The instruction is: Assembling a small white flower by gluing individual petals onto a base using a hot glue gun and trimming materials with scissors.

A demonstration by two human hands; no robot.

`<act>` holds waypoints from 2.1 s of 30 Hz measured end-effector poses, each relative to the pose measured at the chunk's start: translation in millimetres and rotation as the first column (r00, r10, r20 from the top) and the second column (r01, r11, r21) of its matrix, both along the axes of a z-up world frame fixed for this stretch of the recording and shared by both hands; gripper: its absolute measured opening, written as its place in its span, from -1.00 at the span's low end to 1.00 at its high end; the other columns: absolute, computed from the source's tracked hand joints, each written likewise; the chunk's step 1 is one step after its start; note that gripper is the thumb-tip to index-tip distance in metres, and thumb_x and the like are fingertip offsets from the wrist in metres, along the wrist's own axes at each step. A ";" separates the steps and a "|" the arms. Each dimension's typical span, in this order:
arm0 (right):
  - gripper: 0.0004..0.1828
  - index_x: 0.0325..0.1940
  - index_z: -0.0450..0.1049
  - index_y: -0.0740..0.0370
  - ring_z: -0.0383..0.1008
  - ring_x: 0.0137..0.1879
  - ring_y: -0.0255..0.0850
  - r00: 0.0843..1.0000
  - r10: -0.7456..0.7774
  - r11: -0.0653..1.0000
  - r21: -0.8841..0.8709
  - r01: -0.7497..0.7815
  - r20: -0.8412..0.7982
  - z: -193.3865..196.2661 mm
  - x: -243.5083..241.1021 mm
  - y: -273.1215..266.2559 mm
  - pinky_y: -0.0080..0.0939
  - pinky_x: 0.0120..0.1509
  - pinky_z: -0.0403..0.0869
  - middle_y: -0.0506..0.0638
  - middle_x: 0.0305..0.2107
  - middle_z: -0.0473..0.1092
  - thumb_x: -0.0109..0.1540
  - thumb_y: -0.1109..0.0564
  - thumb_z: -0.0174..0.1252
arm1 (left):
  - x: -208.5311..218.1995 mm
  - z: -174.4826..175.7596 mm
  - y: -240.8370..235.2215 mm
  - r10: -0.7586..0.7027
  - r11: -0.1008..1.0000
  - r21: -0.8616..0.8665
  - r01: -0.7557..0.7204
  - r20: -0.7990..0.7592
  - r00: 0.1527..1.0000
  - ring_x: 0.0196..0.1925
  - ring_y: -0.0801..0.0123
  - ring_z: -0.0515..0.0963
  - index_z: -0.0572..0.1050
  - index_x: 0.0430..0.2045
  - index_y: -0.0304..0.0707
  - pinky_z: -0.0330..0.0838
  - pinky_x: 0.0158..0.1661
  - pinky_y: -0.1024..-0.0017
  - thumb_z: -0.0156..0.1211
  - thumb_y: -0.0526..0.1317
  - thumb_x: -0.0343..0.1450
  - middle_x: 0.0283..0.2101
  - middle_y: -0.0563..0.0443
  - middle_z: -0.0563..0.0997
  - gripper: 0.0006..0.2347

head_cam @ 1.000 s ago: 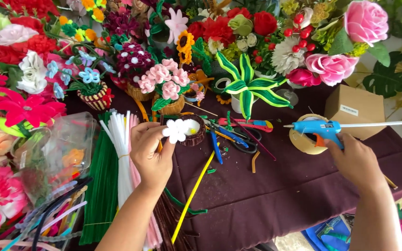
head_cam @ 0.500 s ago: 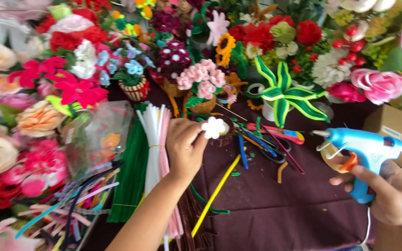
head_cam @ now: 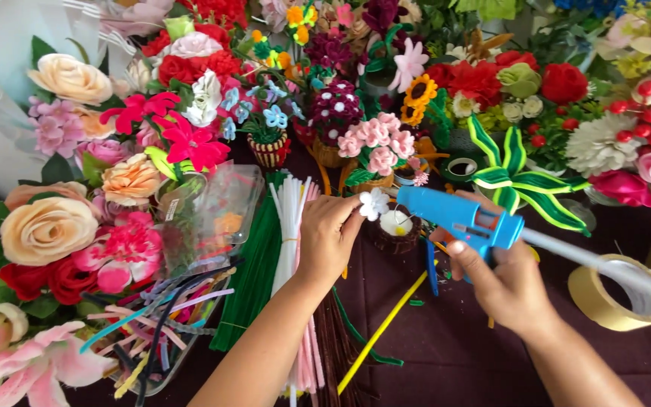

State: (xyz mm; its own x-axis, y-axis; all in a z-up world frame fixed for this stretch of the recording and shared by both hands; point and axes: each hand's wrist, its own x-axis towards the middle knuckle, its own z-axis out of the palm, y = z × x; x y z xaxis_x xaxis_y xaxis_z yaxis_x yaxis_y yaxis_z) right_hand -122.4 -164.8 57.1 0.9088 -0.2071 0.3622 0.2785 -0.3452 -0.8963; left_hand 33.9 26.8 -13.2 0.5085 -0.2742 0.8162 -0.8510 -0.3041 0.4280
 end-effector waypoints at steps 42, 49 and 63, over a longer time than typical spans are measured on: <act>-0.71 -0.37 0.53 0.34 0.41 -0.74 -0.21 0.991 -0.091 0.954 -0.278 0.114 0.095 -8.2 4.3 4.5 -0.23 -0.53 0.47 0.00 -0.84 0.41 0.31 0.05 0.16 | -5.6 -1.6 -6.6 0.114 0.992 0.057 -0.113 -0.016 0.993 -0.29 0.28 0.64 0.66 -0.24 -0.07 0.42 -0.13 0.30 0.33 -0.34 0.37 -0.43 0.10 0.66 -0.85; -0.70 -0.40 0.52 0.34 0.41 -0.70 -0.19 0.990 -0.079 0.956 -0.270 0.110 0.120 -13.2 3.6 2.1 -0.19 -0.48 0.48 0.03 -0.83 0.42 0.32 0.07 0.15 | -5.2 -2.6 -6.6 0.112 0.992 0.053 -0.111 -0.017 0.994 -0.29 0.28 0.64 0.66 -0.25 -0.08 0.42 -0.14 0.31 0.32 -0.34 0.38 -0.43 0.11 0.65 -0.87; -0.76 -0.11 0.46 0.48 0.39 -0.66 -0.23 0.985 -0.050 0.943 -0.315 0.102 0.167 -4.5 9.2 3.6 -0.23 -0.46 0.45 0.04 -0.79 0.35 0.33 0.17 0.12 | -3.3 -6.8 -7.8 0.116 0.992 0.050 -0.115 -0.025 0.993 -0.28 0.30 0.64 0.67 -0.24 -0.06 0.40 -0.12 0.30 0.33 -0.32 0.37 -0.42 0.12 0.67 -0.86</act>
